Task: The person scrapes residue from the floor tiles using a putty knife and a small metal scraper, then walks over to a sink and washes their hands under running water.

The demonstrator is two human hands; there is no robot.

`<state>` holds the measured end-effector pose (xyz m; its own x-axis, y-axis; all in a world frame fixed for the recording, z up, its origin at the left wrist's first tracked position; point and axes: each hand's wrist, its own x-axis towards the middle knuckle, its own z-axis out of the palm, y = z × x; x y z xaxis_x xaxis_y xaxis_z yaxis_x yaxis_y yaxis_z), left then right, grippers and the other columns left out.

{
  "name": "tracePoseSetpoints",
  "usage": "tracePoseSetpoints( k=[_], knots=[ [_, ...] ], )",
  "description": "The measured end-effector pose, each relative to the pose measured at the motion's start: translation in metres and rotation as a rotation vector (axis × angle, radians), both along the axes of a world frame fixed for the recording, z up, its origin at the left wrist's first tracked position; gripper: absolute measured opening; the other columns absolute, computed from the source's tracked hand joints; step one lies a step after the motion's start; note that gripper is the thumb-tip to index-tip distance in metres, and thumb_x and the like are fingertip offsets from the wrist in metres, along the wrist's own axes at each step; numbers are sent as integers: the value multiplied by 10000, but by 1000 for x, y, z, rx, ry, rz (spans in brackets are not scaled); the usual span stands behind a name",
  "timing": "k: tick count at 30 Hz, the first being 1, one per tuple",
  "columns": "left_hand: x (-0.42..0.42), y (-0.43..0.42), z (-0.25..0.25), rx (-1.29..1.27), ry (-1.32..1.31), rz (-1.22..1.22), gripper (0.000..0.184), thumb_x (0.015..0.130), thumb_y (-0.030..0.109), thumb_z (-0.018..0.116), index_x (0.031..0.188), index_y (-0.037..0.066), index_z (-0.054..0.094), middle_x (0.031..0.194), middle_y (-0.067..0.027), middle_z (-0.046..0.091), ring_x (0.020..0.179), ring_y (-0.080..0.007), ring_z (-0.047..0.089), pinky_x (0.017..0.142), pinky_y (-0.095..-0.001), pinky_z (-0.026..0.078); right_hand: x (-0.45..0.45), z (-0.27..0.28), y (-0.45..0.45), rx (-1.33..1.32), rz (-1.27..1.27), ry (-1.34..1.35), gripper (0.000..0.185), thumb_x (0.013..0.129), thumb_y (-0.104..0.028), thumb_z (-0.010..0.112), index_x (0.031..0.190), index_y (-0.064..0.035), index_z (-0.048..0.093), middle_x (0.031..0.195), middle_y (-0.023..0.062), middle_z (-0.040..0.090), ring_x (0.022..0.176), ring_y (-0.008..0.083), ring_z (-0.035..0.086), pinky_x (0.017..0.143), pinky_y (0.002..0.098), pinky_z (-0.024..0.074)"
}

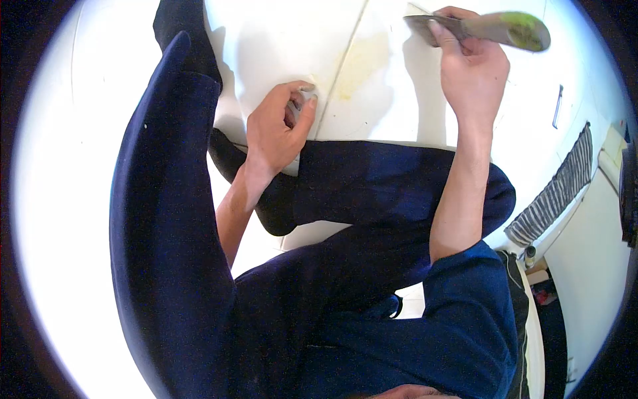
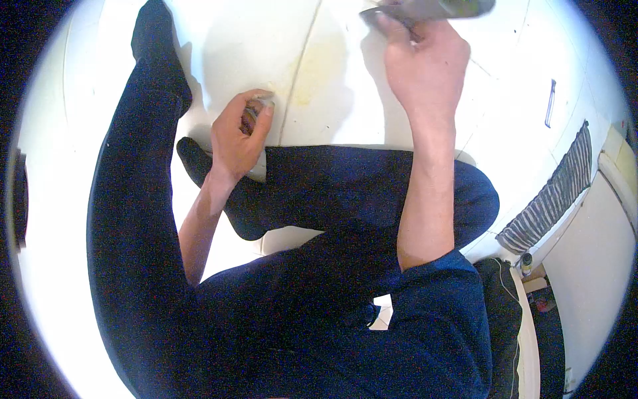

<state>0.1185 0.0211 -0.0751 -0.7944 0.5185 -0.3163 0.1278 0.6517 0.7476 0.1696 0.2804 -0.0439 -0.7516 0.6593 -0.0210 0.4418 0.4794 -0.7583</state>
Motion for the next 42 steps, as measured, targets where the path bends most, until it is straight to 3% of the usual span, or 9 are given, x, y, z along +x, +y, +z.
tracePoseSetpoints(
  k=[11,14,17,20,23,29,37,40,42],
  knots=[
    [-2,-1,0,17,-34,-5,264,913,170,690,1147,52,665,817,-40,639,609,-76,514,561,-240,444,4,-6,-2,-128,-69,16,210,896,-75,706,1105,-47,711,788,58,737,770,73,652,737,229,482],
    [-2,0,-1,24,-30,-9,264,911,163,691,1149,52,665,813,-39,637,608,-73,512,560,-240,442,1,-6,-8,34,-88,46,207,898,-69,703,1102,-37,709,790,65,739,767,74,654,745,229,481],
    [-1,0,2,25,-30,-6,262,910,162,691,1147,53,666,814,-38,639,604,-72,508,557,-240,438,-3,10,-9,-42,-82,-167,214,893,-87,713,1099,-29,707,799,73,744,756,72,654,727,221,479],
    [-3,1,3,26,-29,-7,259,909,166,691,1142,55,668,817,-38,641,595,-72,505,552,-240,434,1,-11,-8,27,-88,130,240,883,-117,730,1106,-31,702,785,73,740,747,69,652,714,211,472],
    [-2,-1,2,25,-41,-4,257,907,171,691,1138,59,671,823,-40,646,588,-74,506,549,-241,433,-1,5,-5,-90,-55,-143,199,867,-96,698,1064,-71,713,820,136,745,767,199,718,732,294,510],
    [-2,-1,2,36,-54,15,264,904,177,693,1144,70,670,835,-46,649,587,-77,515,552,-247,440,4,-6,-16,-382,-13,0,190,860,-84,709,1046,-48,708,857,121,743,795,162,703,755,296,516],
    [-3,0,4,22,-44,12,266,907,184,692,1141,60,669,816,-45,644,592,-79,514,557,-251,443,-2,-13,-6,-219,-59,83,224,844,-123,736,1047,-34,708,848,162,740,784,206,714,736,301,524],
    [-4,1,1,26,-21,14,267,910,189,692,1141,56,668,812,-40,643,594,-75,511,556,-249,440,-5,-4,-33,-288,96,-190,259,877,-73,738,1122,-14,679,889,90,740,823,98,664,759,242,504],
    [-2,0,2,23,-41,22,268,912,192,692,1140,53,668,812,-37,643,596,-72,511,557,-247,440,-3,-13,-27,-227,54,-131,253,881,-84,735,1118,-15,682,884,103,744,841,105,672,753,252,510]
  ],
)
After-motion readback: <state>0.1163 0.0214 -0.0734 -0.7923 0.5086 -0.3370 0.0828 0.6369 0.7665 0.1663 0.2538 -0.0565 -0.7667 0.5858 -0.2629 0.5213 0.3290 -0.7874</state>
